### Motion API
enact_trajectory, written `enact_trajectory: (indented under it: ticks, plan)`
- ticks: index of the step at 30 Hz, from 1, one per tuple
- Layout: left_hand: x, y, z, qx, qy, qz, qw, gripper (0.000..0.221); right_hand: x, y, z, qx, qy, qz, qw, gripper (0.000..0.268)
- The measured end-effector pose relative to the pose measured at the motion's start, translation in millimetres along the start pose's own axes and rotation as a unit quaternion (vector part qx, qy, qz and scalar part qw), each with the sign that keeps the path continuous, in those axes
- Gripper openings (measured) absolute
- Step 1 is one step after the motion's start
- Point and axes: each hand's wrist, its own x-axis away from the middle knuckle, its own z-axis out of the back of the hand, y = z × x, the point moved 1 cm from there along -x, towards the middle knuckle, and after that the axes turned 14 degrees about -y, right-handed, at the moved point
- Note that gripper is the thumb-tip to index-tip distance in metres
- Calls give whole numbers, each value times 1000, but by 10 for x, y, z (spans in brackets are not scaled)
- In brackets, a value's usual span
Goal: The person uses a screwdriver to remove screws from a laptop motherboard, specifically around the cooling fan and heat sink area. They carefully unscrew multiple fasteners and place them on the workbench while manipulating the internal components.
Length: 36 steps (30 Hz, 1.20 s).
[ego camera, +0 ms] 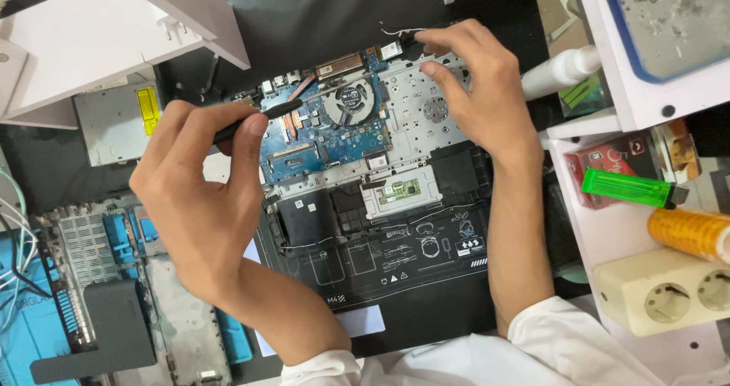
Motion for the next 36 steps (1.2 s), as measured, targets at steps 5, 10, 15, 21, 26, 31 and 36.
enact_trajectory:
  ticks: [5,10,15,21,26,31,36]
  plan:
    - [-99,-99,-206,-21,-2,4,1000,11,11,205,-245,65,-51,-49,995,36]
    - [-139,-144,-296,-15,-9,-6,1000,12,25,339,-347,95,-48,-46,993,30]
    - [-164,-139,-402,-27,-13,-5,1000,10,65,460,-389,81,-35,-31,996,27]
    - [-223,-56,-551,-69,-6,-24,997,7,65,510,-392,50,-26,-31,998,26]
    - [-399,-30,-699,-107,-31,-53,992,8,93,564,-408,37,-28,-39,998,25]
    - [-598,-3,-764,-141,-36,-117,982,9,75,573,-414,28,-38,-62,997,25]
    - [-687,52,-760,-172,-51,-132,975,10,73,573,-405,24,-38,-63,997,26]
